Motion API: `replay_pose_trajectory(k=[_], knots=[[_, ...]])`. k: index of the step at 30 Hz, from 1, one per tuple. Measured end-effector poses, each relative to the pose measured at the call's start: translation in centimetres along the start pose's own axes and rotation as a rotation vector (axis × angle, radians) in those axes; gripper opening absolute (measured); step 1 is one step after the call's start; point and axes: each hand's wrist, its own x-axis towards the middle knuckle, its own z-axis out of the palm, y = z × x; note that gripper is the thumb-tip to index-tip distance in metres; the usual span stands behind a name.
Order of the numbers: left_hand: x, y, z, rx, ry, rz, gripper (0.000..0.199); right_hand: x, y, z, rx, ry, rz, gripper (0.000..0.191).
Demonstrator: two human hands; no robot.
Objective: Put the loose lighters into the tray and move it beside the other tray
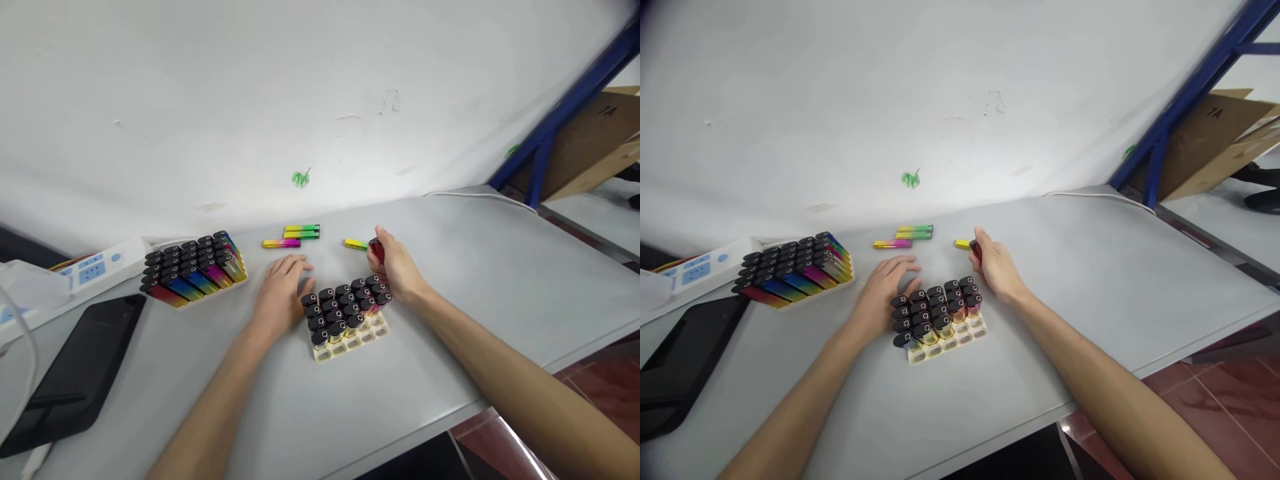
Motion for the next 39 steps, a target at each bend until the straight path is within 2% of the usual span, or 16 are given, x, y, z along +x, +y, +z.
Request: replay_pose_trajectory(k=[7,12,16,19,25,29,31,34,39], knots=[[0.0,0.0,-0.1,0.002,-0.013,0.0,0.015,-0.1,0.0,-0.1,-0.034,-0.017,-0.053,0.052],[0.0,0.0,-0.1,-0.004,-0.006,0.003,0.014,-0.2,0.0,-0.1,-0.093,-0.019,-0.066,0.055],[0.1,0.0,-0.1,-0.007,-0.004,0.009,0.014,-0.3,-0.3,-0.1,-0.103,-0.071,-0.085,0.059],[0.1,-0.1,-0.1,-0.001,-0.008,0.011,0.014,-0.4,-0.9,-0.4,-0.088,-0.107,-0.157,0.051],[0.1,0.0,-0.1,0.005,-0.019,-0.008,0.014,-1.2,-3.2,-2.7,-0.238,-0.15,-0.307,0.035],[0.1,0.1,-0.2,-0.005,-0.013,-0.004,0.015,-1.8,-4.5,-4.8,-0.239,-0.056,-0.47,0.027],[0.1,0.1,-0.2,-0.008,-0.016,-0.009,0.015,-2.5,-4.8,-5.5,-0.205,-0.02,-0.544,0.026],[0.2,0.2,-0.2,-0.001,-0.023,-0.026,0.015,-4.6,-4.8,-5.7,-0.189,-0.063,-0.618,0.026],[0.2,0.2,-0.2,0.003,-0.026,-0.035,0.014,-8.8,-4.1,-4.2,-0.483,-0.194,-0.728,0.023]])
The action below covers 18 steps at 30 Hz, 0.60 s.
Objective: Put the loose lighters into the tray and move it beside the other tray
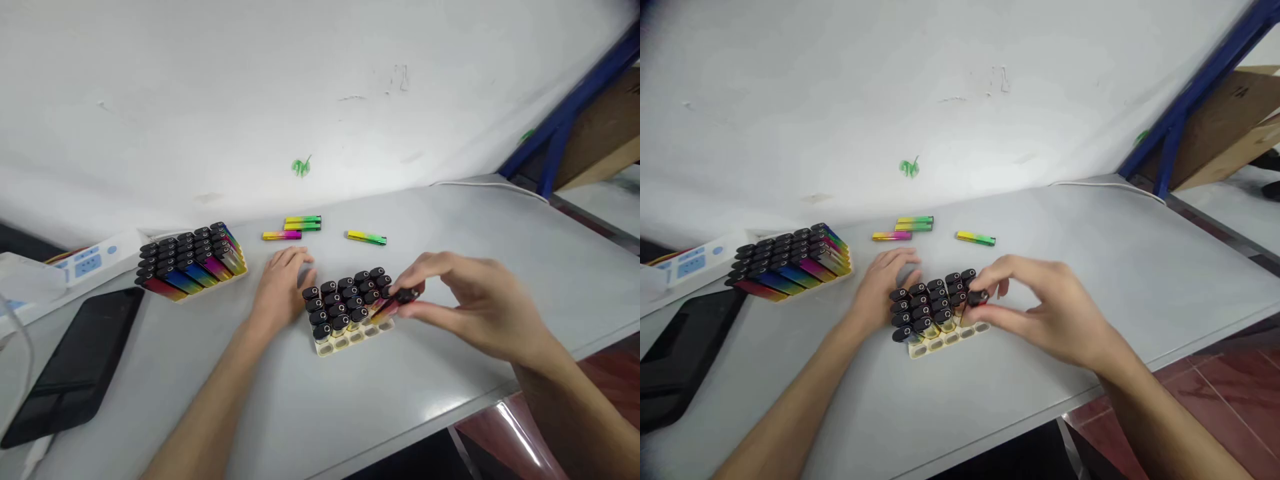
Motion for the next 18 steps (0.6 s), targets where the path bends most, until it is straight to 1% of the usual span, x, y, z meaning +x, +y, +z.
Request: replay_pose_trajectory(k=[3,5,7,10,13,16,18], knots=[[0.0,0.0,0.0,-0.007,0.006,0.013,0.013,-0.8,-0.5,1.3,-0.176,-0.05,-0.147,0.021],[0.0,-0.1,0.0,-0.012,0.012,0.02,0.013,-0.9,-0.1,2.0,-0.261,-0.046,-0.232,0.018],[0.0,-0.1,-0.1,-0.015,0.011,0.024,0.013,-0.9,0.3,2.4,-0.34,-0.038,-0.281,0.015],[0.0,-0.1,0.0,-0.014,0.011,0.028,0.014,-1.1,0.6,2.4,-0.456,-0.016,-0.291,0.012],[0.0,-0.2,0.1,-0.011,0.022,0.034,0.014,-0.9,0.2,2.0,-0.491,0.002,-0.297,0.016],[0.0,-0.4,0.2,-0.011,0.026,0.047,0.015,0.4,0.5,1.4,-0.45,0.027,-0.299,0.019],[-0.1,-0.4,0.2,-0.012,0.029,0.056,0.015,1.9,1.6,1.1,-0.426,0.058,-0.237,0.022]])
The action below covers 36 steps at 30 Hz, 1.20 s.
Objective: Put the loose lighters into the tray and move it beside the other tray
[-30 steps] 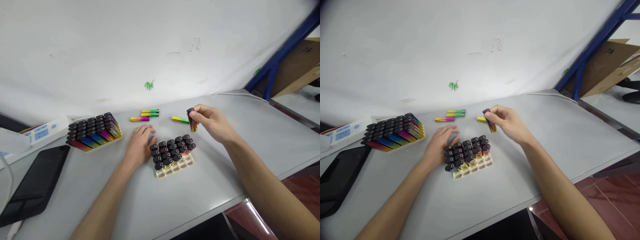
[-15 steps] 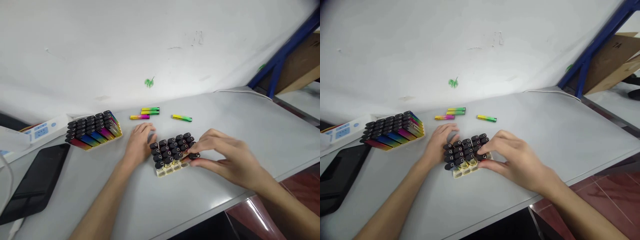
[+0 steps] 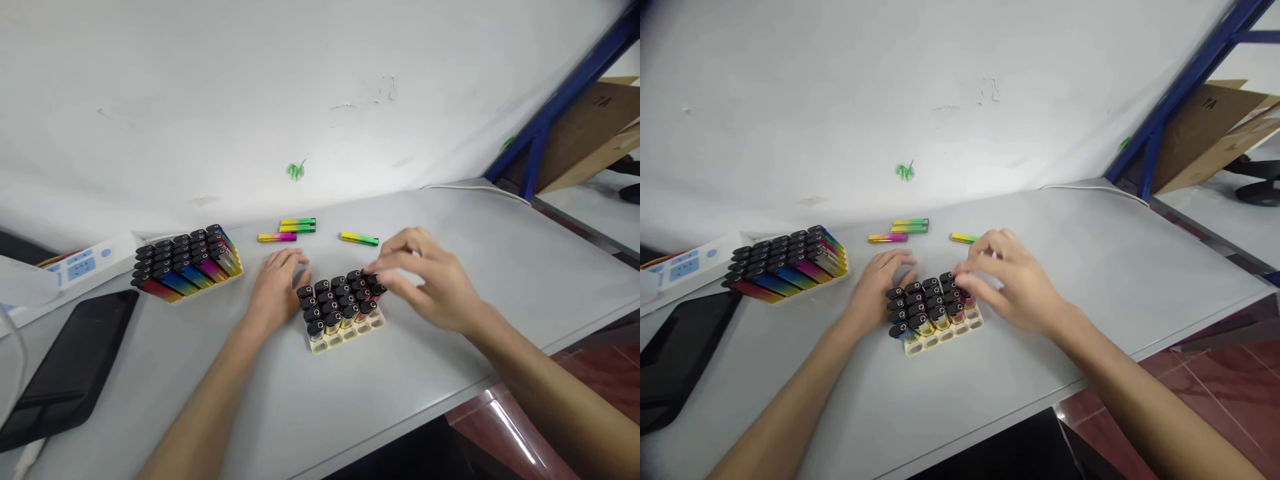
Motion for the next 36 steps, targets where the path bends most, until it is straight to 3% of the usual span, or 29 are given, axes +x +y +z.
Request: replay_pose_trajectory(k=[5,8,10,12,17,19,22,27,32,36], knots=[[0.0,0.1,0.0,-0.005,0.0,-0.009,0.014,1.7,5.7,2.5,-0.217,-0.198,0.389,0.031],[0.0,0.2,-0.1,-0.009,-0.004,-0.023,0.014,1.0,8.0,3.7,-0.273,-0.318,0.503,0.03],[0.0,0.3,-0.1,-0.01,-0.009,-0.026,0.014,0.4,8.5,3.6,-0.2,-0.297,0.531,0.024],[0.0,0.3,-0.1,-0.01,-0.011,-0.032,0.014,0.1,8.4,2.9,-0.053,-0.177,0.57,0.022],[0.0,0.3,-0.2,-0.003,-0.013,-0.04,0.014,0.8,7.1,1.7,0.55,0.306,0.722,0.031],[0.0,0.2,-0.2,-0.002,-0.013,-0.034,0.014,1.1,6.4,2.1,0.785,0.387,0.755,0.031],[0.1,0.1,-0.1,-0.004,-0.005,-0.02,0.014,1.2,5.5,3.2,0.969,0.307,0.83,0.031],[0.0,0.0,0.0,0.0,-0.005,-0.008,0.015,1.0,4.5,4.7,0.957,0.054,0.944,0.042],[0.0,0.0,-0.1,0.007,-0.012,-0.006,0.016,0.9,4.3,5.1,1.015,0.082,1.005,0.062],[-0.1,-0.1,0.0,0.01,-0.002,-0.001,0.015,0.9,4.4,5.0,1.041,0.131,1.043,0.058]])
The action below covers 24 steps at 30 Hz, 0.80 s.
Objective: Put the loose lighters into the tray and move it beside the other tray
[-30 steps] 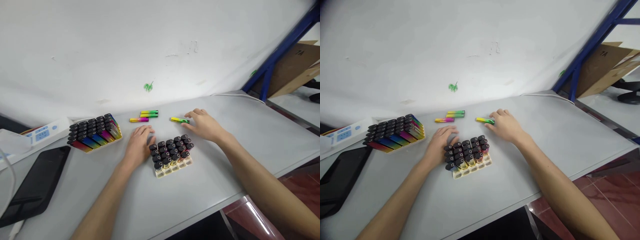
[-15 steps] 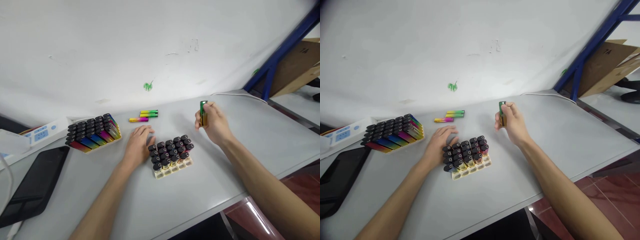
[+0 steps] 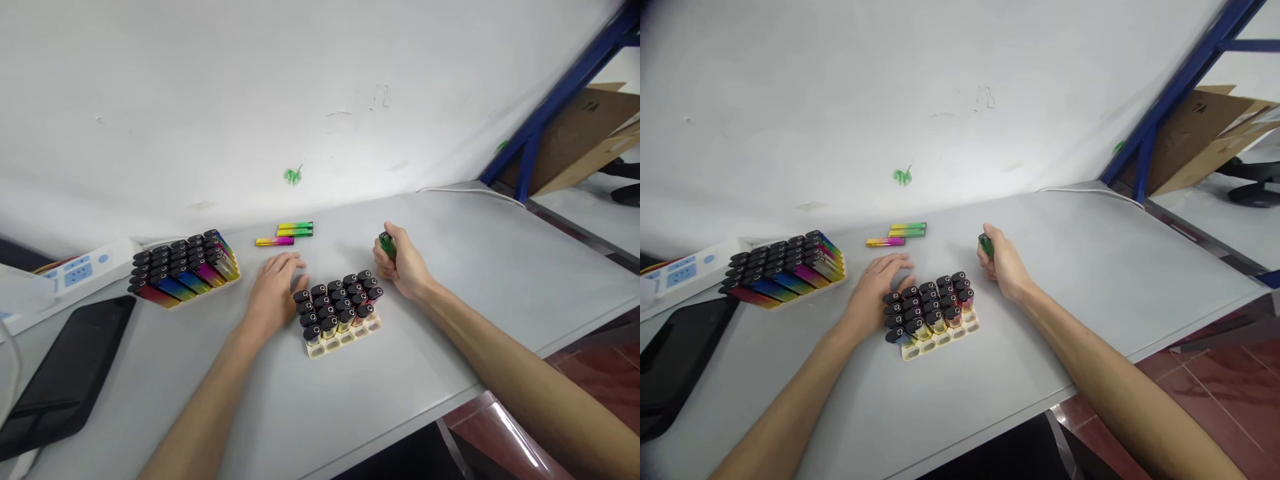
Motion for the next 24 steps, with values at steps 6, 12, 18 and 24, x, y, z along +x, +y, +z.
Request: replay_pose_trajectory(k=[6,12,18,24], knots=[[0.01,0.15,-0.15,-0.003,-0.009,-0.008,0.016,-0.18,-0.38,0.25,0.061,0.065,0.02,0.047],[0.02,0.04,-0.03,0.007,-0.008,-0.002,0.015,-0.14,-0.23,0.13,0.052,0.055,0.012,0.057],[-0.06,-0.29,0.23,0.021,0.019,0.025,0.015,-0.06,-0.18,0.11,0.02,0.066,-0.004,0.056],[-0.04,-0.2,0.13,0.004,0.013,0.013,0.015,-0.08,-0.07,0.2,-0.022,0.071,-0.002,0.05]])
